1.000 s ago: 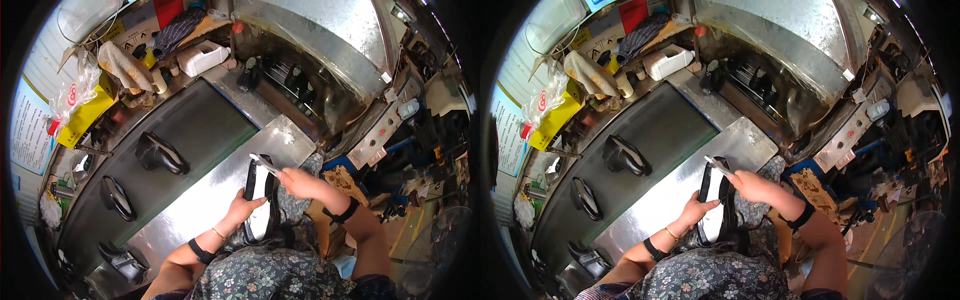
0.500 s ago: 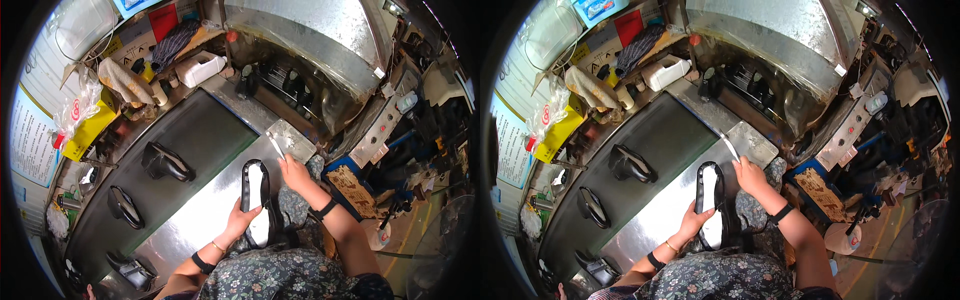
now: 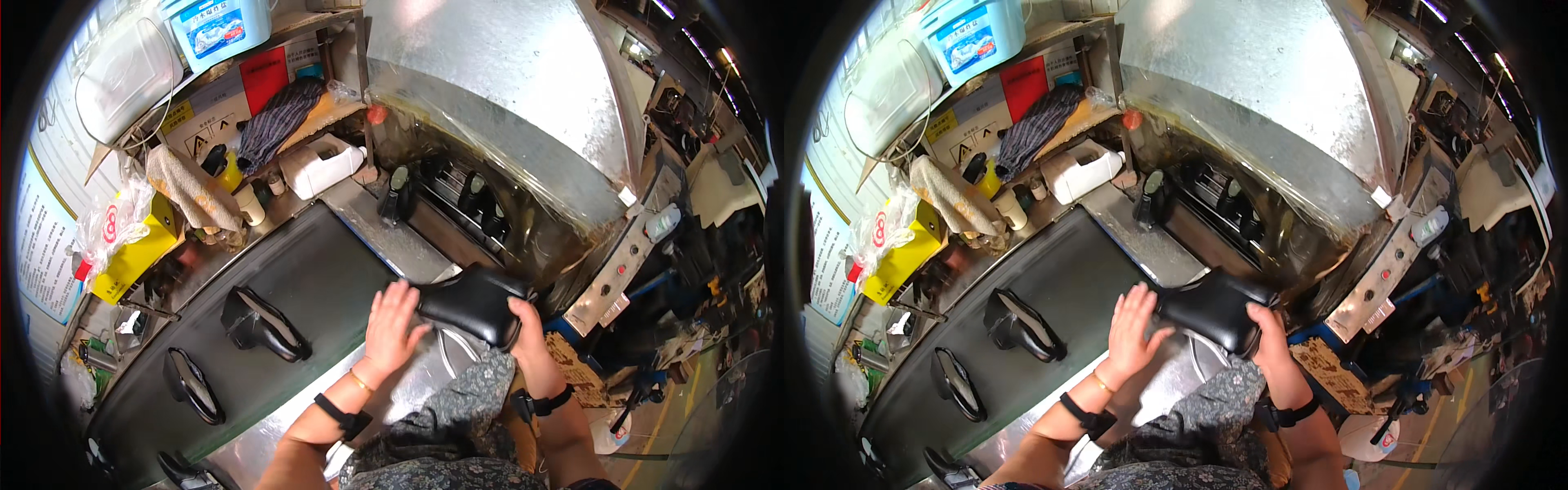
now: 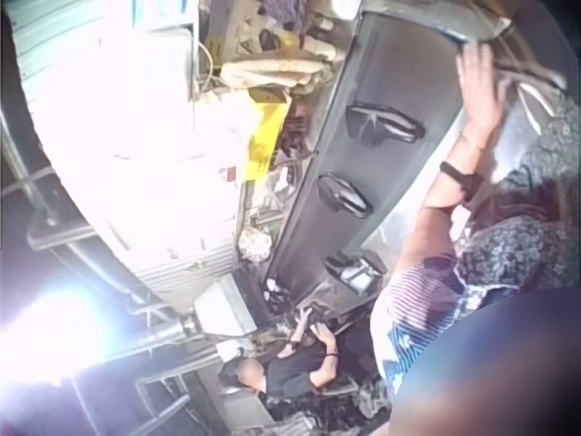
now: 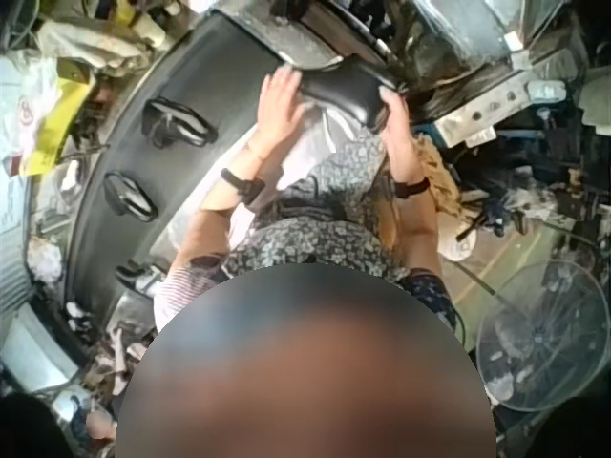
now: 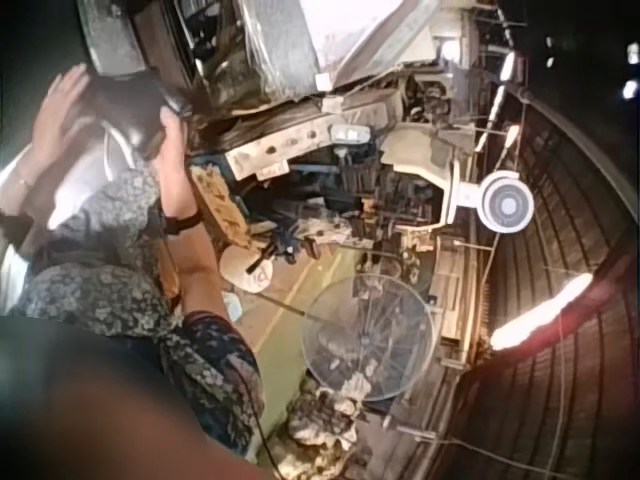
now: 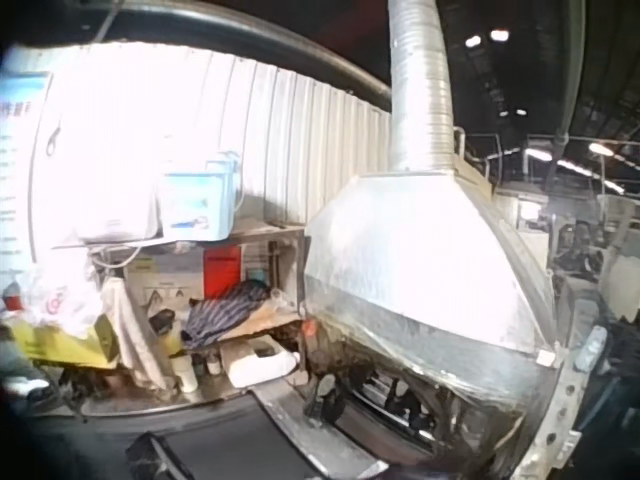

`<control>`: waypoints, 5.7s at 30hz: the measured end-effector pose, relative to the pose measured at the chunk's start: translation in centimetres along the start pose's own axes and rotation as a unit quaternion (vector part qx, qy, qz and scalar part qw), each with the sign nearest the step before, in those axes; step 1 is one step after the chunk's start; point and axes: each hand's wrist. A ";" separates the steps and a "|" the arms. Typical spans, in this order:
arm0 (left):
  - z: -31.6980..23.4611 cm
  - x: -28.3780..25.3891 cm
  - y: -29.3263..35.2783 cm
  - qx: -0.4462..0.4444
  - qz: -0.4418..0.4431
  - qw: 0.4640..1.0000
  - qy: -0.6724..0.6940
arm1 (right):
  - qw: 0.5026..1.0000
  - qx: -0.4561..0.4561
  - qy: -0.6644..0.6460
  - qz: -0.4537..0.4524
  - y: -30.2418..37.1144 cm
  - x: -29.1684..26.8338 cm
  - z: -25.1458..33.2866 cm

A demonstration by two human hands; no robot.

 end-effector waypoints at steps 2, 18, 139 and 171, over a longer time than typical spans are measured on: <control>3.1 3.6 2.4 -0.138 0.045 0.987 -0.065 | 0.992 -0.057 -0.092 -0.065 -4.3 0.2 -0.4; 5.2 7.8 9.2 -0.155 0.079 0.983 -0.062 | 0.876 -0.061 0.474 0.067 -16.1 0.6 -12.1; -12.6 9.6 -1.4 -0.403 0.133 0.514 0.745 | 0.813 -0.105 0.547 -0.167 19.7 -6.4 -12.3; -19.1 6.9 -2.5 0.058 0.158 0.894 0.415 | 0.998 -0.028 0.035 0.052 15.8 -11.4 0.5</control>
Point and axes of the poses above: each hand's wrist, its own y-axis away from the middle knuckle, its own x-axis out of the palm, z = x × y, and after that the axes turned 12 degrees about x, right-handed
